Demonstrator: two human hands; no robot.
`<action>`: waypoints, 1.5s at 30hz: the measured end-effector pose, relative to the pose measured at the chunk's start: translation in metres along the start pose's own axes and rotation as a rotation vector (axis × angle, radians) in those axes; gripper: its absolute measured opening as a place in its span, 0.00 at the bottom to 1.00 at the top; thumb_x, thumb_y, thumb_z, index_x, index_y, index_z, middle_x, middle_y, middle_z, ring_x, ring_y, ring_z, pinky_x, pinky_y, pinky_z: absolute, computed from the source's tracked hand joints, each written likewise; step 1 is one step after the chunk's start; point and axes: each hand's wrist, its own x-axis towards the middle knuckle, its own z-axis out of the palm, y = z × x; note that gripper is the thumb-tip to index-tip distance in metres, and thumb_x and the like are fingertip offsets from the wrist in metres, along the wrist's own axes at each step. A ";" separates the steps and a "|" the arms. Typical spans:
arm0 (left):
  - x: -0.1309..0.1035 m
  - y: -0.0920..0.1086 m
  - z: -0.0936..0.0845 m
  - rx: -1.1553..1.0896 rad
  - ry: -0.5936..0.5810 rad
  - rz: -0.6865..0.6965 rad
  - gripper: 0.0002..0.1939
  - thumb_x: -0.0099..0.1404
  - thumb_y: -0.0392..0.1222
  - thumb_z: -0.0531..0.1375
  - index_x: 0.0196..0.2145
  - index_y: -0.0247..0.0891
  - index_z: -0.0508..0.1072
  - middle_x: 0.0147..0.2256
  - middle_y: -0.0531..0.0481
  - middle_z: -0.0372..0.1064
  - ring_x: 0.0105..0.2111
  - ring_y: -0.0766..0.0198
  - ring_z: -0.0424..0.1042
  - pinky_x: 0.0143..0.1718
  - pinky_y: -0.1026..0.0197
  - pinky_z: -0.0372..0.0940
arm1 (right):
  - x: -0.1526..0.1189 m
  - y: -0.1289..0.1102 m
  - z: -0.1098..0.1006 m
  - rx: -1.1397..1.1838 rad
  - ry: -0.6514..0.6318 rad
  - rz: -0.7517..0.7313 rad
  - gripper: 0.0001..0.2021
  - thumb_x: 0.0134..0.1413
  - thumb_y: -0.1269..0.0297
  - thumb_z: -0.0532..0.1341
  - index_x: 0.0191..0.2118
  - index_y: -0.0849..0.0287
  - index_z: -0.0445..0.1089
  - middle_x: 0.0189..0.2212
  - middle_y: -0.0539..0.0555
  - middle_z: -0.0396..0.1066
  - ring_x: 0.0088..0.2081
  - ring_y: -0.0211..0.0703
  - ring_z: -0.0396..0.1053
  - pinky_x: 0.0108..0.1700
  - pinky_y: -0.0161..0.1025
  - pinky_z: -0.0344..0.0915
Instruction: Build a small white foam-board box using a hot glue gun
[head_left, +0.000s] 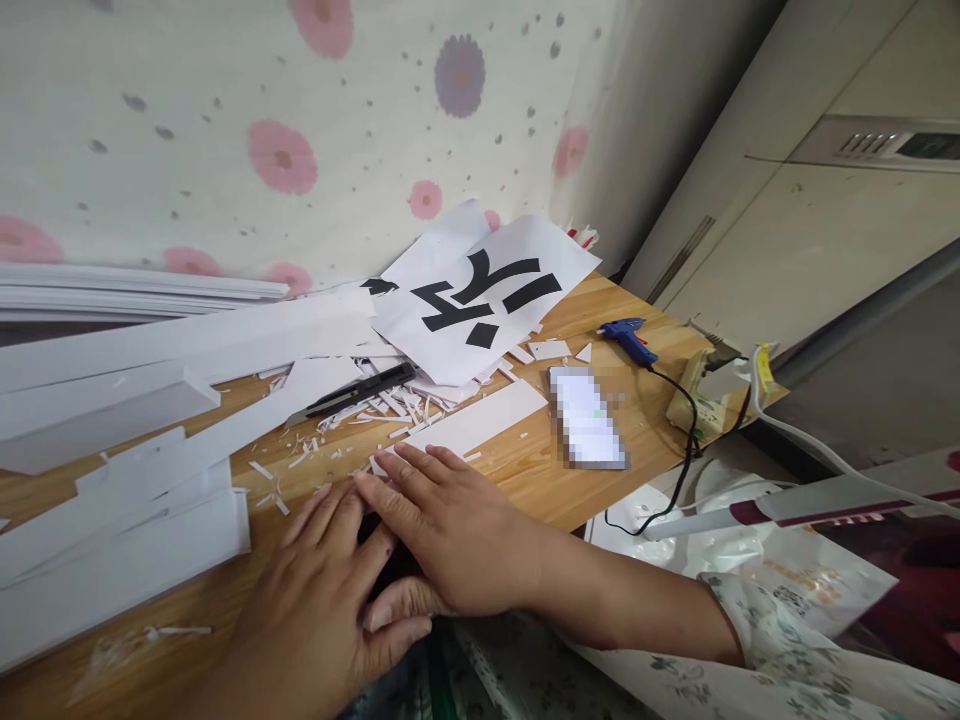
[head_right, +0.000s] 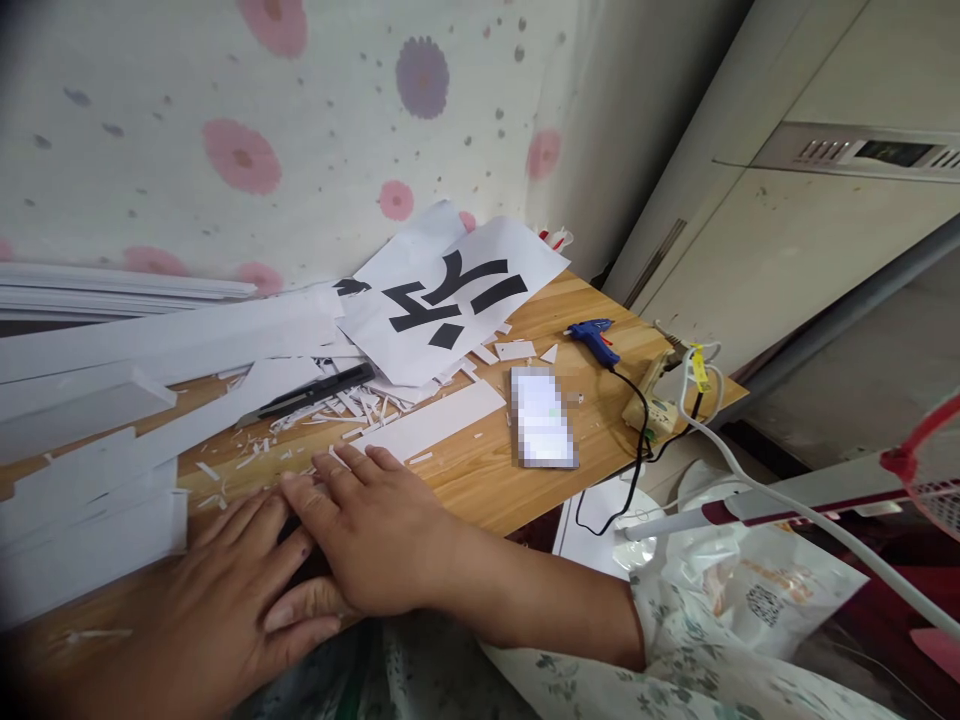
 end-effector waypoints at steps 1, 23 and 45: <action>0.000 0.000 -0.001 -0.002 0.002 -0.005 0.36 0.54 0.65 0.61 0.51 0.35 0.68 0.49 0.34 0.67 0.48 0.41 0.66 0.49 0.41 0.60 | 0.000 0.000 0.000 0.002 -0.002 -0.001 0.45 0.57 0.35 0.51 0.67 0.68 0.50 0.64 0.72 0.55 0.66 0.64 0.52 0.66 0.57 0.49; -0.002 0.001 -0.004 -0.059 -0.169 -0.131 0.49 0.54 0.66 0.63 0.67 0.51 0.47 0.63 0.44 0.55 0.57 0.42 0.60 0.56 0.42 0.55 | -0.161 0.118 -0.033 -0.242 0.632 0.580 0.11 0.58 0.65 0.55 0.28 0.55 0.72 0.26 0.52 0.75 0.30 0.45 0.73 0.33 0.41 0.67; -0.003 0.001 -0.001 -0.067 -0.182 -0.139 0.51 0.53 0.65 0.64 0.67 0.53 0.46 0.64 0.44 0.53 0.58 0.41 0.58 0.57 0.41 0.55 | -0.137 0.125 -0.032 -0.192 0.557 0.497 0.10 0.62 0.65 0.53 0.36 0.56 0.72 0.35 0.55 0.77 0.40 0.49 0.73 0.41 0.46 0.68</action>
